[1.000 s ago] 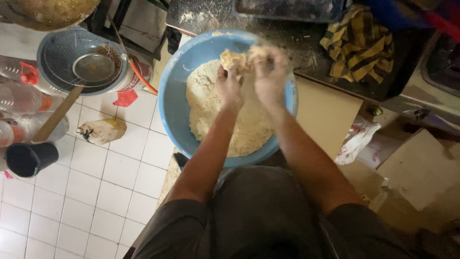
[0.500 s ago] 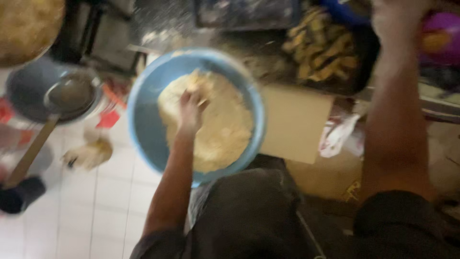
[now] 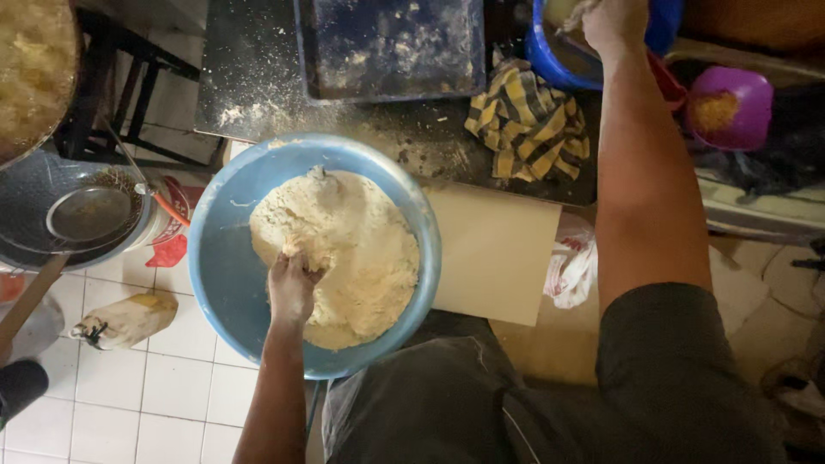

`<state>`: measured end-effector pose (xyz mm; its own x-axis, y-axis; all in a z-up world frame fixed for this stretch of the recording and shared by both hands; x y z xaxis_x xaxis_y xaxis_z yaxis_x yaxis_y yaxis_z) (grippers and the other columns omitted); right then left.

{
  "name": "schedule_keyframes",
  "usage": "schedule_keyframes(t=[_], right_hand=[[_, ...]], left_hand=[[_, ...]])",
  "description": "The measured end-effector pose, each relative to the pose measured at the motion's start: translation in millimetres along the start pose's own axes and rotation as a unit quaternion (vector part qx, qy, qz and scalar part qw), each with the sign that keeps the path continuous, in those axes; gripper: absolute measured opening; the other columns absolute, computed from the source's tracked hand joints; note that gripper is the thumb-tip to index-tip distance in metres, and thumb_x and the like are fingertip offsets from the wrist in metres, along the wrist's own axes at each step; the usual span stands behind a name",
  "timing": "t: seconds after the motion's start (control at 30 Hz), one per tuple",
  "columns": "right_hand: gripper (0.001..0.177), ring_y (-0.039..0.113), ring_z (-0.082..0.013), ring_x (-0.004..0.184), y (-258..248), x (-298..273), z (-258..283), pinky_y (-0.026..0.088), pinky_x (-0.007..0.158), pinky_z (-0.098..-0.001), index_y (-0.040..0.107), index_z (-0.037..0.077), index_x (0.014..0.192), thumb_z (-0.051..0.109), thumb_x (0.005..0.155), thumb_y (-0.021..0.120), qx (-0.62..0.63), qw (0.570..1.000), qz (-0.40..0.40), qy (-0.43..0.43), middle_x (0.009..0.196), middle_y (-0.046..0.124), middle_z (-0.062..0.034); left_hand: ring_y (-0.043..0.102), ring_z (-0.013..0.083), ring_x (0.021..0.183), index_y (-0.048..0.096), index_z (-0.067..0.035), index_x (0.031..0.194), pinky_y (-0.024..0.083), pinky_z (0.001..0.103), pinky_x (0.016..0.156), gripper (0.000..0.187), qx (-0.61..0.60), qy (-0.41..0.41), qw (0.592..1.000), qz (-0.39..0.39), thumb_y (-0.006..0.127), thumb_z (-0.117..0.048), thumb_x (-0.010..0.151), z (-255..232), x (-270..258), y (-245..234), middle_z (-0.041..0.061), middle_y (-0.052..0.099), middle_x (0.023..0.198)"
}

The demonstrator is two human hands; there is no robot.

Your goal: The person kneads dough in a blue bowl by hand and periodically drops portions of the dough into a large pot of hot oil.

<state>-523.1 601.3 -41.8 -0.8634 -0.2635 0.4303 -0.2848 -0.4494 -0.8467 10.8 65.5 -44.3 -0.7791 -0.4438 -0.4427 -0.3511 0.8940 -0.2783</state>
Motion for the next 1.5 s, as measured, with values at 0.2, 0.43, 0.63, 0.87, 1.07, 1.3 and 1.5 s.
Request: schedule_keyframes(t=[0.2, 0.43, 0.63, 0.87, 1.07, 1.3, 1.5], right_hand=[[0.005, 0.070, -0.0346, 0.083, 15.0, 8.3, -9.3, 0.055, 0.069, -0.0489, 0.074, 0.003, 0.097, 0.005, 0.100, 0.069, -0.002, 0.998, 0.019, -0.054, 0.091, 0.074, -0.0161], [0.003, 0.071, -0.0244, 0.090, -73.8, 23.2, 16.3, 0.057, 0.072, -0.0378, 0.067, 0.001, 0.112, 0.001, 0.109, 0.068, 0.346, 0.935, 0.062, 0.038, 0.104, 0.072, -0.0136], [0.019, 0.073, -0.0154, 0.096, -209.4, -0.2, 158.4, 0.062, 0.070, -0.0264, 0.066, 0.002, 0.124, 0.001, 0.105, 0.064, 0.264, 0.957, 0.101, 0.067, 0.114, 0.072, -0.0112], [0.009, 0.066, -0.0143, 0.085, -267.2, -25.8, 323.2, 0.054, 0.069, -0.0283, 0.069, -0.001, 0.122, 0.002, 0.113, 0.069, 0.311, 0.932, 0.186, 0.020, 0.107, 0.072, -0.0121], [0.012, 0.067, -0.0127, 0.074, -238.1, -61.7, 438.2, 0.057, 0.061, -0.0279, 0.072, -0.001, 0.116, 0.008, 0.112, 0.066, 0.211, 0.935, 0.241, -0.154, 0.100, 0.075, -0.0130], [0.018, 0.071, -0.0155, 0.092, -146.4, -115.6, 538.3, 0.061, 0.076, -0.0284, 0.073, 0.007, 0.113, 0.020, 0.101, 0.069, 0.266, 0.886, 0.366, -0.098, 0.114, 0.075, -0.0087], [0.021, 0.072, -0.0175, 0.104, -123.8, -145.2, 566.9, 0.061, 0.081, -0.0343, 0.069, 0.011, 0.118, 0.020, 0.099, 0.071, 0.259, 0.907, 0.328, -0.051, 0.124, 0.071, -0.0085]], left_hand=[[0.064, 0.0226, 0.090, 0.053, 0.000, 0.109, 0.063, 0.045, 0.079, 0.020, -0.286, -0.098, 0.953, -0.021, 0.053, -0.020, 0.108, 22.6, 1.0, 7.7, 0.008, 0.055, 0.099], [0.063, 0.0264, 0.104, 0.057, 0.000, 0.122, 0.059, 0.044, 0.083, 0.028, -0.048, 0.194, 0.978, 0.058, 0.060, -0.013, 0.098, -39.6, 8.4, 35.7, 0.013, 0.058, 0.116], [0.064, 0.0206, 0.086, 0.061, -0.008, 0.121, 0.054, 0.039, 0.065, 0.019, -0.485, -0.045, 0.869, 0.090, 0.055, -0.022, 0.110, -58.3, 34.9, 67.6, 0.007, 0.066, 0.103], [0.071, 0.0229, 0.089, 0.059, -0.006, 0.115, 0.053, 0.034, 0.057, 0.014, -0.546, -0.067, 0.821, 0.155, 0.056, -0.020, 0.110, -83.2, 50.8, 81.9, 0.007, 0.067, 0.101], [0.074, 0.0265, 0.080, 0.058, -0.005, 0.122, 0.063, 0.041, 0.065, 0.026, -0.551, -0.088, 0.817, 0.144, 0.051, -0.026, 0.109, -98.0, 40.1, 63.4, 0.014, 0.071, 0.103], [0.075, 0.0266, 0.082, 0.055, -0.008, 0.128, 0.064, 0.043, 0.066, 0.030, -0.541, -0.069, 0.825, 0.150, 0.047, -0.030, 0.109, -118.9, 13.7, 26.3, 0.014, 0.073, 0.108], [0.073, 0.0269, 0.076, 0.053, -0.007, 0.127, 0.062, 0.042, 0.062, 0.029, -0.577, -0.053, 0.804, 0.131, 0.052, -0.025, 0.105, -109.8, 15.6, 7.3, 0.013, 0.069, 0.110]])
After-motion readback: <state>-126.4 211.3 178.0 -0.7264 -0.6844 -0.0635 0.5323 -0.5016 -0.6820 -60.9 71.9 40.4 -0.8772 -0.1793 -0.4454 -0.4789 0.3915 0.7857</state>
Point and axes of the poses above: each hand's wrist, its own x-axis towards the middle knuckle, its own y-axis out of the palm, z = x × y, the point moved 6 cm from there along x, towards the middle knuckle
